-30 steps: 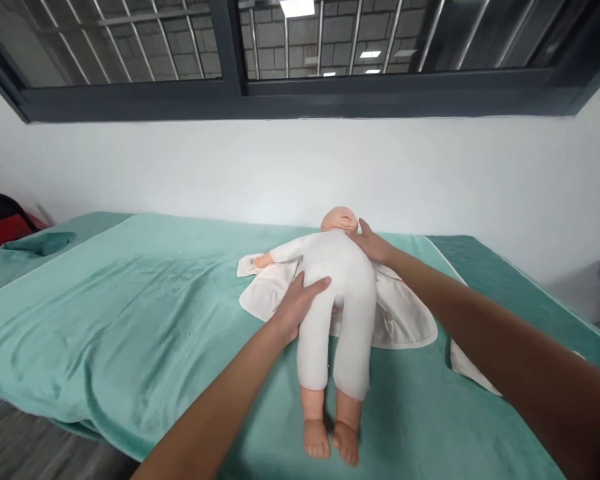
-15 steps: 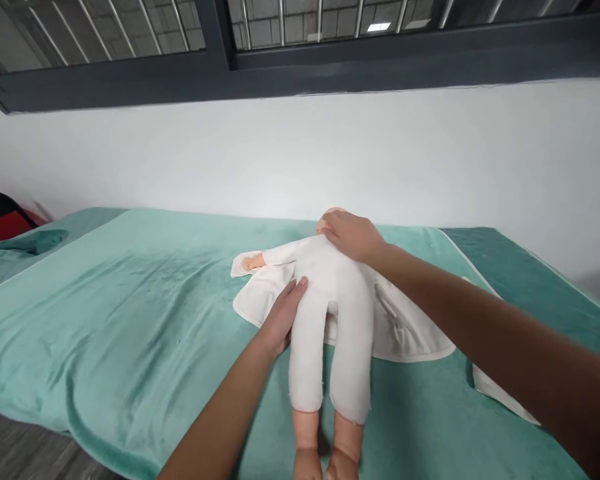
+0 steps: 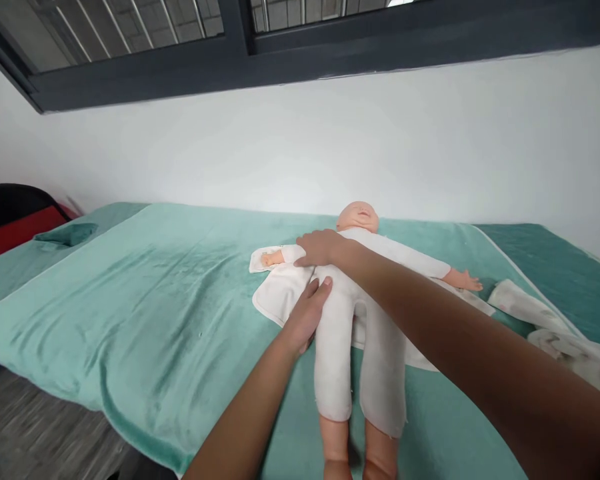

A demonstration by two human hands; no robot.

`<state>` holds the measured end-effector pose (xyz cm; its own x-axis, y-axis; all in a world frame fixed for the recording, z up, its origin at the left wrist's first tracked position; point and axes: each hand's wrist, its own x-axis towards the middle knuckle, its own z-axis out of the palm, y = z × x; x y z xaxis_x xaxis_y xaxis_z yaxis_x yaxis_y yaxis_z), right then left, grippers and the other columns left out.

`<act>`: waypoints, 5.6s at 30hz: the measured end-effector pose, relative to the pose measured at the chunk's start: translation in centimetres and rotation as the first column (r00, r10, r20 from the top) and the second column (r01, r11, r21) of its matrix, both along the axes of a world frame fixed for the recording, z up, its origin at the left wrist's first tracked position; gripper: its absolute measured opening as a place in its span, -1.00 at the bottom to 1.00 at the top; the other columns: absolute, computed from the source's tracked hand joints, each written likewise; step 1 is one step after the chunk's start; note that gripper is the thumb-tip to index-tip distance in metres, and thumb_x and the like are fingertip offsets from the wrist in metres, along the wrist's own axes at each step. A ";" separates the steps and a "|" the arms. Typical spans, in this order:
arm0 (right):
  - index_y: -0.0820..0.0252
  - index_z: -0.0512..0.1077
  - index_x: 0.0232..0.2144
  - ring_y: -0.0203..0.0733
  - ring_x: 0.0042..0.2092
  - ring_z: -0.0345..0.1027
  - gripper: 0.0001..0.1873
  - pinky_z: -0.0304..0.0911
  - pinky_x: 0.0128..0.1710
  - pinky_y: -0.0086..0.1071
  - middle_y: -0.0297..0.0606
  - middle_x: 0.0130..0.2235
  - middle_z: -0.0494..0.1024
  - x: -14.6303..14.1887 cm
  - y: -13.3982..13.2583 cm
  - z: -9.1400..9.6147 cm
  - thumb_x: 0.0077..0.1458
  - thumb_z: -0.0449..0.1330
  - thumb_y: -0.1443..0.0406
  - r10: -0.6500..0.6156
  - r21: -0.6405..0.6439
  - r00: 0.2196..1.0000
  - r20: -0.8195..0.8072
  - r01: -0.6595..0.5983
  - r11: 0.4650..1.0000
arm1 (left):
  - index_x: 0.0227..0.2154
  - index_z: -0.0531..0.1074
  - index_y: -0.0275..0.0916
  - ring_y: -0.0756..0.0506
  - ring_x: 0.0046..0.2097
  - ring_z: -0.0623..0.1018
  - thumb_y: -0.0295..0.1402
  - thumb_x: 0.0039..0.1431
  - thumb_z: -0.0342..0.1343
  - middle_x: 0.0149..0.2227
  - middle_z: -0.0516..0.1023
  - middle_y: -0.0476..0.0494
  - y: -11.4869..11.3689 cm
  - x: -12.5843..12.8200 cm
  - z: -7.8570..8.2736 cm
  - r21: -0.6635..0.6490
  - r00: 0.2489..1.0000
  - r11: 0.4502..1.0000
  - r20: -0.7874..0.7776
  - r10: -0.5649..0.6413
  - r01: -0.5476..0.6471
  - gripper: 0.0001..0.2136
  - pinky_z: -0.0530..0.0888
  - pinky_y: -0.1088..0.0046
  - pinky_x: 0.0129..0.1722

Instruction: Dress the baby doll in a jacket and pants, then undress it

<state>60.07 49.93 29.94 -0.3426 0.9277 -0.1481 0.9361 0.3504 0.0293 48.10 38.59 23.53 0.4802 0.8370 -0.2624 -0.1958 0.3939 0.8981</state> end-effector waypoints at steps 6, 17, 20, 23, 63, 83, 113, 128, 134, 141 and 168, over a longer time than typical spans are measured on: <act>0.08 0.43 -0.14 0.02 -0.12 0.44 -0.60 0.20 -0.28 -0.25 -0.14 -0.09 0.56 2.5 -1.5 1.4 0.26 0.06 -0.06 0.006 0.088 0.995 -0.099 0.003 0.996 | -0.11 0.49 -0.21 -0.09 -0.33 0.59 -0.07 0.18 0.16 -0.12 0.60 -0.22 2.2 0.0 1.1 0.049 0.998 0.998 -0.048 0.038 -0.035 -0.65 0.55 0.36 -0.35; 0.07 0.44 -0.14 -0.04 -0.16 0.41 -0.67 0.10 -0.31 -0.29 -0.19 -0.13 0.55 4.4 -3.1 1.5 0.29 0.05 0.01 -0.073 0.119 0.984 -0.163 0.093 0.989 | 0.00 0.48 -0.25 -0.40 0.26 0.31 -0.20 0.13 0.19 0.15 0.44 -0.40 9.7 0.1 -2.2 0.731 0.492 0.628 -0.664 0.563 0.269 -0.60 0.30 0.01 0.20; 0.06 0.45 -0.12 -0.03 -0.16 0.41 -0.63 0.11 -0.29 -0.28 -0.17 -0.12 0.55 4.5 -3.0 1.3 0.28 0.04 -0.03 -0.084 0.117 0.983 -0.162 0.103 0.988 | -0.19 0.56 -0.25 -0.39 0.14 0.42 -0.22 0.14 0.15 0.01 0.55 -0.39 10.7 -0.5 -2.3 0.731 0.574 0.662 -0.618 0.537 0.168 -0.74 0.36 0.06 0.07; 0.05 0.45 -0.11 0.00 -0.14 0.40 -0.50 0.11 -0.27 -0.27 -0.15 -0.12 0.54 4.7 -2.9 1.1 0.26 -0.01 -0.14 -0.085 0.119 0.984 -0.157 0.104 0.987 | -0.45 0.54 -0.25 -0.31 -0.12 0.53 -0.24 0.05 0.18 -0.31 0.62 -0.26 11.7 -1.5 -2.4 0.669 0.707 0.736 -0.472 0.526 -0.101 -0.83 0.39 0.15 -0.06; 0.12 0.55 -0.12 0.14 -0.06 0.41 -0.52 0.23 -0.11 -0.09 -0.03 -0.11 0.57 2.7 -2.5 -0.6 0.29 0.01 -0.04 -0.166 0.137 0.986 -0.004 0.165 0.977 | -0.33 0.46 -0.15 -0.09 -0.33 0.48 -0.25 0.25 0.05 -0.41 0.55 -0.03 10.7 -1.0 -2.7 0.855 0.723 0.518 -0.374 0.582 0.026 -0.86 0.35 0.38 -0.28; 0.09 0.50 0.04 0.11 -0.23 0.47 -0.48 0.23 -0.20 -0.14 -0.07 -0.23 0.64 13.7 -15.6 -4.0 0.29 -0.07 0.01 -0.587 0.240 0.550 -0.594 0.817 0.524 | -0.37 0.39 -0.15 -0.27 -0.08 0.43 -0.36 0.24 0.06 -0.26 0.51 -0.19 11.5 -1.5 -3.1 0.917 0.542 0.396 -0.356 0.761 0.047 -0.93 0.31 0.14 0.01; -0.28 -0.24 0.40 -0.14 0.20 0.36 -0.02 0.45 0.06 -0.22 -0.23 0.43 0.04 8.6 -13.6 -6.1 0.13 0.24 -0.03 -0.343 -0.432 -0.316 -0.885 0.276 0.859 | -0.40 0.49 -0.24 0.02 -0.46 0.38 -0.34 0.02 0.28 -0.46 0.49 0.00 8.3 -1.1 2.8 0.377 0.937 0.871 -0.023 0.348 -0.314 -0.89 0.28 0.48 -0.42; -0.25 -0.18 0.39 -0.08 0.03 0.48 -0.03 0.50 -0.13 -0.24 -0.16 0.30 0.29 9.3 -13.7 -6.0 0.10 0.25 -0.08 -0.362 -0.428 -0.257 -0.896 0.284 0.858 | -0.18 0.57 -0.19 -0.06 -0.44 0.55 -0.41 0.20 0.08 -0.44 0.57 -0.09 0.0 2.1 7.1 0.484 0.976 0.858 -0.201 -0.083 0.172 -0.80 0.46 0.42 -0.44; -0.25 -0.15 0.38 -0.11 0.14 0.38 -0.05 0.43 -0.01 -0.24 -0.16 0.32 0.24 9.7 -13.5 -6.4 0.10 0.27 -0.05 -0.347 -0.415 -0.257 -0.902 0.296 0.860 | -0.11 0.52 -0.04 -0.20 0.05 0.51 -0.35 0.28 0.03 -0.03 0.58 -0.17 -2.5 -1.7 1.9 0.896 0.862 0.434 -0.146 0.485 -0.092 -0.79 0.43 0.16 0.03; 0.04 0.25 0.24 -0.07 -0.14 0.44 -0.35 0.36 -0.08 -0.16 -0.18 -0.06 0.56 10.1 -14.4 -5.9 0.21 0.13 -0.07 -0.306 -0.178 0.129 -0.943 0.583 0.793 | -0.33 0.54 -0.10 -0.12 -0.28 0.49 -0.28 0.30 0.06 -0.34 0.55 -0.10 -3.9 -3.5 -1.1 0.818 0.927 0.570 -0.151 0.344 -0.078 -0.83 0.40 0.31 -0.27; 0.15 0.48 -0.05 0.00 0.04 0.42 -0.64 0.30 0.04 -0.13 -0.15 0.11 0.50 6.9 -3.5 -0.5 0.10 0.10 0.28 -0.265 -0.027 0.356 -0.896 0.553 0.833 | 0.27 0.31 -0.21 -0.28 0.31 0.37 -0.68 0.13 -0.12 0.42 0.10 -0.13 11.7 -8.7 -3.7 0.741 0.314 0.670 -0.648 0.694 0.048 -0.37 0.40 0.13 0.25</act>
